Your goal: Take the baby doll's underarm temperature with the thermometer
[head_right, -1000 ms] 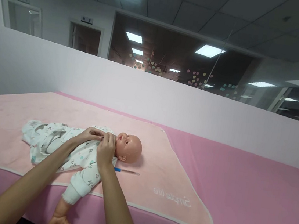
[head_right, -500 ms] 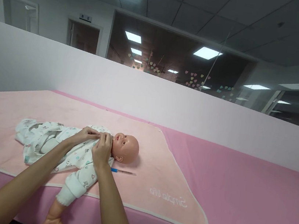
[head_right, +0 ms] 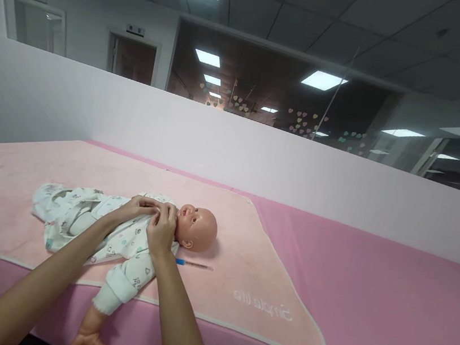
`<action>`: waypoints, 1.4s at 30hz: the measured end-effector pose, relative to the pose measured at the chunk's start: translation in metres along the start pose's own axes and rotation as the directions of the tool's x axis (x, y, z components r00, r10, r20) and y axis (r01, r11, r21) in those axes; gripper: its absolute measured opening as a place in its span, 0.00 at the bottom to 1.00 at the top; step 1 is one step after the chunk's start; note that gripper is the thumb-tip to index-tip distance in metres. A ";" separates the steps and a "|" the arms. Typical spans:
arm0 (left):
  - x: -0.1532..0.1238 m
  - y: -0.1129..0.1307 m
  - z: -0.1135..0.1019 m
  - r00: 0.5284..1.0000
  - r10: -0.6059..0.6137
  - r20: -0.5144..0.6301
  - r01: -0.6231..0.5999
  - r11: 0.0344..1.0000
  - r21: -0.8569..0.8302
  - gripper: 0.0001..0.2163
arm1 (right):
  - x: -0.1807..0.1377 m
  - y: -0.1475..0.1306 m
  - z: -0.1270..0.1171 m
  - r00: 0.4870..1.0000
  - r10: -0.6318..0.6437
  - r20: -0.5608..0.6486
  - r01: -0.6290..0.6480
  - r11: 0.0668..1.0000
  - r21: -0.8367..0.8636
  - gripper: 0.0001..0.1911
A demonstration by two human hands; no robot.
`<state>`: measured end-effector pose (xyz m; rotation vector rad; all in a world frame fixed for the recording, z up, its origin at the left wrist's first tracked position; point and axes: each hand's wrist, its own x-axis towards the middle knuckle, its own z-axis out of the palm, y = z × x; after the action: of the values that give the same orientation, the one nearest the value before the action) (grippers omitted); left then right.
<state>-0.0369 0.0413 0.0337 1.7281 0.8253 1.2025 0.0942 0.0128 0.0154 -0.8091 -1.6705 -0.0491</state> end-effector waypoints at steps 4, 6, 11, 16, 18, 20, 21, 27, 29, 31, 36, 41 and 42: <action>0.001 -0.002 -0.001 1.000 0.004 -0.013 -0.004 1.000 0.003 0.14 | 0.000 0.001 0.000 1.000 -0.011 -0.008 0.011 1.000 0.016 0.14; 0.002 -0.004 -0.001 1.000 -0.006 -0.017 0.006 1.000 -0.011 0.14 | 0.000 0.000 -0.001 1.000 -0.016 -0.010 0.017 1.000 0.022 0.15; 0.003 -0.006 -0.001 0.999 -0.018 -0.033 0.017 0.999 -0.051 0.15 | 0.000 -0.001 -0.002 1.000 -0.016 0.015 0.016 0.999 0.038 0.17; 0.004 -0.007 -0.002 0.999 -0.031 -0.008 0.030 0.996 -0.089 0.13 | 0.000 -0.002 -0.002 0.999 -0.030 0.022 0.029 0.998 0.056 0.18; 0.005 -0.007 -0.003 1.000 -0.024 0.009 0.025 0.994 -0.109 0.12 | 0.000 -0.003 -0.002 0.999 -0.041 0.022 0.040 0.997 0.066 0.17; 0.005 -0.007 -0.004 1.000 -0.011 0.026 0.014 0.993 -0.120 0.10 | 0.000 -0.003 -0.002 0.999 -0.044 0.024 0.042 0.996 0.076 0.17; 0.005 -0.006 -0.004 0.999 -0.002 0.032 0.006 0.993 -0.115 0.10 | 0.000 -0.002 -0.002 0.999 -0.041 0.024 0.039 0.996 0.081 0.16; 0.005 -0.002 -0.004 0.999 0.017 0.030 -0.014 0.996 -0.084 0.08 | 0.001 -0.002 -0.003 1.000 -0.006 -0.015 0.007 0.996 0.091 0.13; 0.005 -0.001 -0.003 0.999 0.007 0.040 -0.003 0.995 -0.099 0.08 | 0.002 -0.003 -0.003 1.000 -0.009 -0.026 0.011 0.996 0.092 0.12; 0.005 0.000 -0.003 0.999 0.001 0.052 0.004 0.994 -0.111 0.08 | 0.002 -0.003 -0.002 0.999 -0.024 -0.023 0.026 0.995 0.093 0.12; 0.003 0.003 -0.002 0.998 0.005 0.068 0.000 0.997 -0.071 0.06 | 0.001 -0.003 -0.001 0.998 -0.067 -0.007 0.068 0.993 0.093 0.16; 0.004 0.006 -0.003 0.998 0.006 0.061 -0.005 1.000 -0.020 0.06 | 0.000 -0.003 -0.001 0.997 -0.078 0.002 0.078 0.995 0.068 0.20; 0.005 0.006 -0.003 0.998 0.003 0.060 -0.001 1.000 -0.020 0.06 | 0.000 -0.003 -0.002 0.997 -0.077 0.004 0.077 0.995 0.063 0.21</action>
<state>-0.0378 0.0435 0.0416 1.7412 0.7735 1.1503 0.0937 0.0094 0.0168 -0.6981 -1.7005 -0.0473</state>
